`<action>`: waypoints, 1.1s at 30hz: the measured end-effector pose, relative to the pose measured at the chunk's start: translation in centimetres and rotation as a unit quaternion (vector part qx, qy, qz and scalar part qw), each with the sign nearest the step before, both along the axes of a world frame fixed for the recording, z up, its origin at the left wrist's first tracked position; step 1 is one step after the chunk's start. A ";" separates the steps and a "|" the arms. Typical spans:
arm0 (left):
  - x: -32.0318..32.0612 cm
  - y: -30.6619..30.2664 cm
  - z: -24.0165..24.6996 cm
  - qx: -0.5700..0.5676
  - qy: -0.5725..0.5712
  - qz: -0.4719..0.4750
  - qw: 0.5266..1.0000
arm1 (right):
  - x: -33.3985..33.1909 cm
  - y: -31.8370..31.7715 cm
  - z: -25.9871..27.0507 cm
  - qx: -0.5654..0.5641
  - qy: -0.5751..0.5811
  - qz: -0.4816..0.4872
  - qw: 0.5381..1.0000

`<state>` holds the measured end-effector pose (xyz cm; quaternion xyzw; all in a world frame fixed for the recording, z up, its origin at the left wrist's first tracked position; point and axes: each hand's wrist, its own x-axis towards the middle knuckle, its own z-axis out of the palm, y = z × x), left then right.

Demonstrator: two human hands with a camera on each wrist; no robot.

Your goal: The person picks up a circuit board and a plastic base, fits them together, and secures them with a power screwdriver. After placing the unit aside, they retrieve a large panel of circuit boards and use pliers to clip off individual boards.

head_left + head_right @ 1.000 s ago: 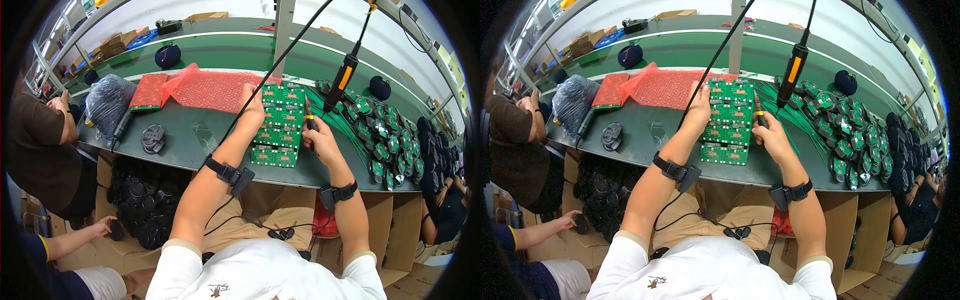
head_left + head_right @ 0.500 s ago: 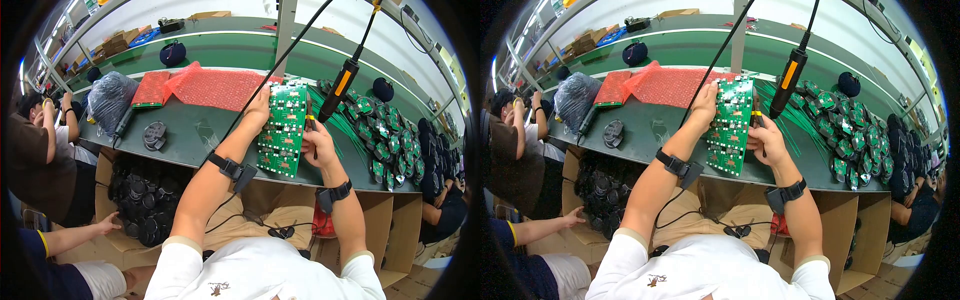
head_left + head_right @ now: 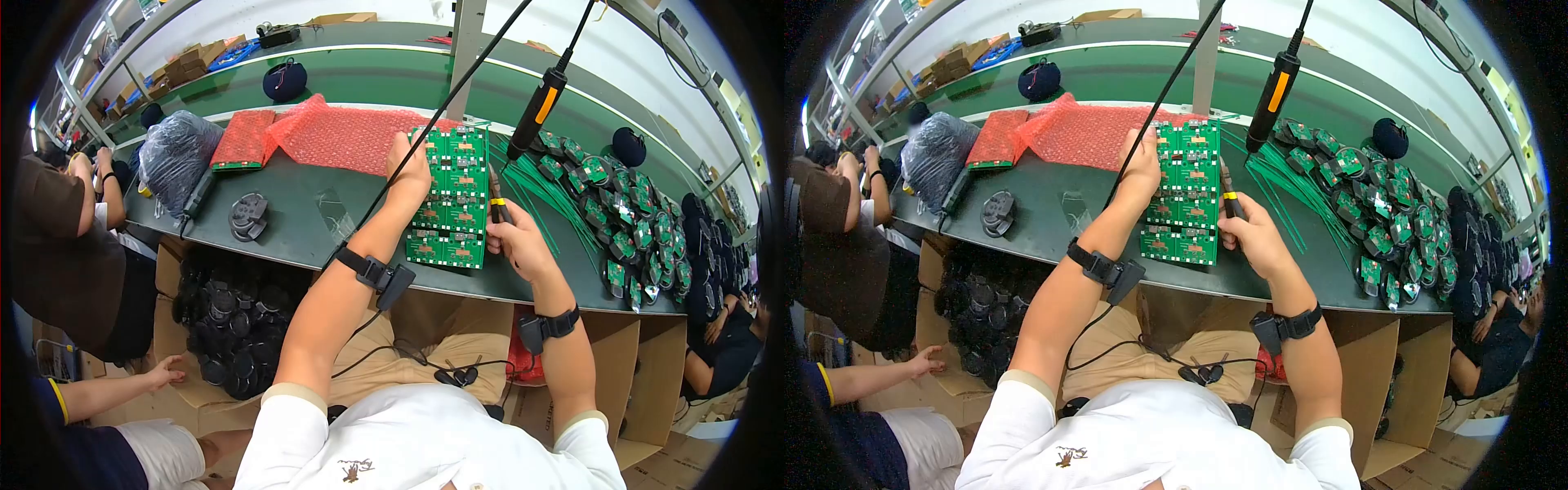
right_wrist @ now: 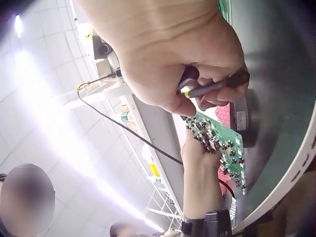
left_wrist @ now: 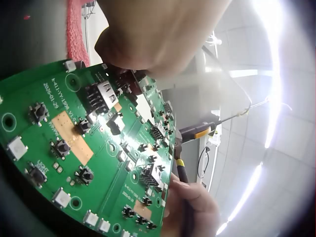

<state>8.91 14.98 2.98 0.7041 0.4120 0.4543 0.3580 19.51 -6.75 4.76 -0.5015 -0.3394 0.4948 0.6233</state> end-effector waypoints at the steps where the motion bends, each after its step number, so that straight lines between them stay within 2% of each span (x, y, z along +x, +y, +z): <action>1: -0.1 -0.3 0.2 -0.006 -0.006 0.004 1.000 | -0.2 -0.2 0.0 -0.001 0.000 -0.002 1.000; 3: -0.6 -1.1 0.7 0.013 -0.018 0.003 1.000 | -0.7 -0.5 0.0 -0.022 -0.085 -0.038 0.995; 7: -1.0 -1.9 1.2 0.056 -0.050 0.000 0.997 | -0.8 -1.0 -0.2 -0.041 -0.092 -0.042 0.994; 10: -0.4 -0.6 -0.1 0.051 -0.016 0.000 0.999 | -0.6 -1.1 -0.5 -0.038 -0.050 -0.019 0.998; 11: 0.2 0.1 -0.9 0.050 -0.017 0.000 0.999 | -0.5 -1.0 -0.9 -0.007 0.023 0.019 1.000; 12: 0.6 0.5 -1.2 -0.003 -0.037 -0.024 0.999 | -0.5 -1.0 -1.0 0.024 0.095 0.057 0.994; 13: 1.0 0.8 -1.6 -0.057 -0.056 -0.048 0.996 | -0.7 -1.0 -1.0 0.024 0.094 0.057 0.994; 14: 1.3 0.9 -2.1 -0.057 -0.057 -0.048 0.996 | -1.1 -0.8 -1.0 0.045 0.139 0.075 0.986; 15: 0.8 -0.1 -1.1 -0.112 -0.062 -0.067 0.990 | -1.5 -0.6 -0.9 0.066 0.183 0.092 0.977; 19: 0.3 -0.5 0.3 -0.249 -0.077 -0.124 0.957 | -1.7 -0.1 -1.5 0.103 0.202 0.109 0.968; 20: 0.6 -0.1 -0.2 -0.249 -0.077 -0.124 0.957 | -1.7 -0.2 -1.4 0.103 0.202 0.109 0.968; 22: 1.2 0.8 -1.9 -0.168 -0.103 -0.092 0.976 | -2.2 -0.3 -0.3 0.045 0.157 0.046 0.985; 23: 1.2 1.3 -2.2 -0.168 -0.103 -0.092 0.976 | -1.9 -0.2 -0.6 0.044 0.157 0.047 0.985; 25: 0.5 1.4 -1.5 -0.039 0.024 0.028 0.999 | -1.2 -0.1 -1.2 0.020 0.065 0.027 0.997; 27: 0.1 0.8 -0.8 -0.032 -0.005 0.032 0.999 | -1.3 -0.4 -1.0 0.010 0.042 0.015 0.999; 29: -0.3 0.0 0.2 0.021 0.031 0.068 0.997 | -1.4 -0.6 -1.0 0.000 0.016 0.005 1.000; 31: -0.2 0.2 0.2 0.019 0.018 0.072 0.997 | -1.2 -0.9 -1.4 -0.016 -0.037 -0.005 0.999; 33: -0.2 0.1 0.3 0.017 0.006 0.075 0.997 | -1.3 -1.3 -1.0 -0.023 -0.030 0.001 0.999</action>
